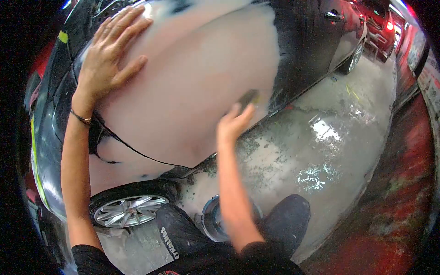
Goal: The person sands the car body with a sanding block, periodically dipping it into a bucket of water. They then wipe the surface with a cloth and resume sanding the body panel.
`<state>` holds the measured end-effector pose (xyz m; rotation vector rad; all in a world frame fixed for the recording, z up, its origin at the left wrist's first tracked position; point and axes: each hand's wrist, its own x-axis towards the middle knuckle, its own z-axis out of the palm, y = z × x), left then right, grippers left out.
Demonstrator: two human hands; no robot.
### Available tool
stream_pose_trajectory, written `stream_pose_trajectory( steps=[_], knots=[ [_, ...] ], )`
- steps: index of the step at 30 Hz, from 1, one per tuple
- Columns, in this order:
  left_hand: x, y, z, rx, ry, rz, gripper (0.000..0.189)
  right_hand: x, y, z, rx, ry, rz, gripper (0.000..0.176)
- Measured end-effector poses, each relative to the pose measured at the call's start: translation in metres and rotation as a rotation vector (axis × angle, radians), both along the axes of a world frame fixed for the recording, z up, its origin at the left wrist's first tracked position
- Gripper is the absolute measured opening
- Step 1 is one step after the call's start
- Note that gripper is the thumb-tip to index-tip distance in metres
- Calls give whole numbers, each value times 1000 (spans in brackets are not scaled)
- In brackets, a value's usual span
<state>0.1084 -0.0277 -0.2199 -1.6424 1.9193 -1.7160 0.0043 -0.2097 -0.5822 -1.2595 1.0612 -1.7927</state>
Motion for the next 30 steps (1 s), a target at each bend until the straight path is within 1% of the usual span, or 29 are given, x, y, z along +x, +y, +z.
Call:
stream_pose_trajectory(
  steps=[1,2,3,4,6,7,8,9,10,12,13,14,15,16,17,18,19,20,21,23,24,25,26,28,30],
  knots=[
    [16,3,8,60,-10,2,69,3,42,21,-124,55,0,55],
    [17,6,9,54,-5,-7,69,3,75,40,-294,129,-16,55],
    [19,6,8,51,2,-15,69,0,102,54,-273,205,5,53],
    [19,5,8,53,5,-25,69,-5,92,54,-301,209,5,55],
    [15,3,8,33,34,-37,68,-19,34,47,-367,207,8,60],
    [15,2,9,27,48,-34,68,-26,-16,42,-284,237,-37,56],
    [17,1,7,29,65,-26,68,-30,-71,41,-277,195,-192,54],
    [17,2,5,22,75,-11,70,-40,-127,35,-207,165,-200,52],
    [20,2,4,13,85,-5,71,-57,-171,38,-98,109,-99,47],
    [26,-1,-1,7,111,-8,72,-75,-155,90,277,-368,209,35],
    [27,-1,-1,-1,99,-4,71,-64,-197,50,186,-317,168,32],
    [25,0,-1,3,97,2,71,-56,-184,43,-5,-98,45,33],
    [23,2,0,10,94,5,71,-51,-128,59,-143,78,-38,37],
    [21,3,2,15,87,7,71,-33,-84,52,-331,223,-229,43],
    [21,3,2,29,94,-14,71,-28,-25,58,-368,284,-149,51],
    [19,4,4,42,90,-27,70,-23,15,63,-492,300,-84,56],
    [19,4,5,44,81,-25,69,-29,23,58,-533,342,-12,59],
    [18,4,5,46,71,-21,68,-38,21,55,-572,383,63,63],
    [14,4,7,57,75,-1,67,-49,2,57,-575,408,2,62],
    [11,3,11,46,65,3,68,-68,-75,74,-597,457,-105,61],
    [12,0,9,58,61,6,68,-73,-117,82,-576,382,-167,59],
    [15,-1,6,54,84,6,68,-77,-163,82,-454,334,-186,55],
    [15,-4,6,55,82,-1,68,-87,-179,102,-125,294,-86,51],
    [15,-2,6,49,84,-4,67,-84,-188,115,-21,86,-48,46],
    [13,0,7,50,81,-12,66,-64,-137,100,-302,202,-88,50]
  ],
)
